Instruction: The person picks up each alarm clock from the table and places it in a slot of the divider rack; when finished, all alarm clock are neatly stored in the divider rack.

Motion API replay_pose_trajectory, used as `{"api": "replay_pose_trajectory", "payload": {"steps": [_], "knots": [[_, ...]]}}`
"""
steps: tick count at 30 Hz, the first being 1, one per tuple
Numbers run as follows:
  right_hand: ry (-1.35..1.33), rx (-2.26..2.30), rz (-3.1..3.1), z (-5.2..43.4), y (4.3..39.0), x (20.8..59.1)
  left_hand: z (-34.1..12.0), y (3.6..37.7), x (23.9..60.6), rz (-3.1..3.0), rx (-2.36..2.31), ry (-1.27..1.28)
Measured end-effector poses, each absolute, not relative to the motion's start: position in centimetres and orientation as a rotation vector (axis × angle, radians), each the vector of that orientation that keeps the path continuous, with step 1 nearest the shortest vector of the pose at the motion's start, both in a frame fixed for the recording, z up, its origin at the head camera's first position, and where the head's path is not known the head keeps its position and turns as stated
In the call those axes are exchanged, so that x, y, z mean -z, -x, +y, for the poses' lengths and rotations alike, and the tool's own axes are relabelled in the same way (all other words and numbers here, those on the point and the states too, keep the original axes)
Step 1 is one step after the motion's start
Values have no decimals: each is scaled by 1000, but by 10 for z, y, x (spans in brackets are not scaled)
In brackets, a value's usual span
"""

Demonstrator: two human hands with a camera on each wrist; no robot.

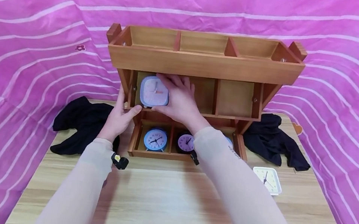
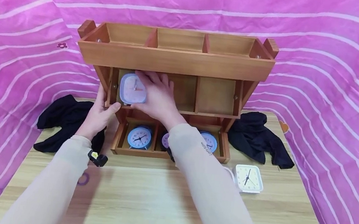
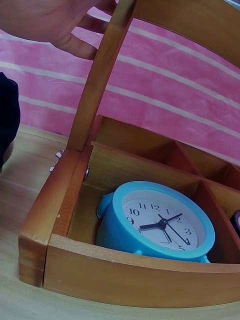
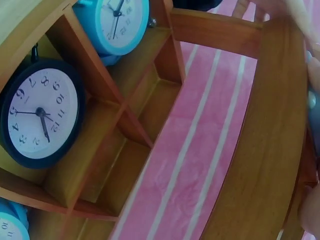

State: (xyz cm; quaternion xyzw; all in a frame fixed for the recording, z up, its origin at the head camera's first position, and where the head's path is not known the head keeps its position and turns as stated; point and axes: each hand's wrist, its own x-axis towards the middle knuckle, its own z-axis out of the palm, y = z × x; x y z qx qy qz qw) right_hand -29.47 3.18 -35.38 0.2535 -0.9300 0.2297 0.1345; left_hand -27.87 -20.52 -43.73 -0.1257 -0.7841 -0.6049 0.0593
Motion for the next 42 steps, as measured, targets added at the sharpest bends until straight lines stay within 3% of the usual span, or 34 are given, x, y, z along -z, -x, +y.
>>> {"api": "replay_pose_trajectory", "payload": {"steps": [11, 19, 30, 42], "knots": [[-746, -540, -2739, 32, 293, 358, -203, 275, 435, -2347, 1859, 388], [-732, -569, -2723, 32, 290, 361, -195, 258, 412, -2358, 1880, 390], [-773, -629, -2676, 32, 285, 362, -204, 269, 433, -2377, 1825, 344], [-913, -614, -2583, 68, 253, 374, -184, 254, 405, -2407, 1875, 338]]}}
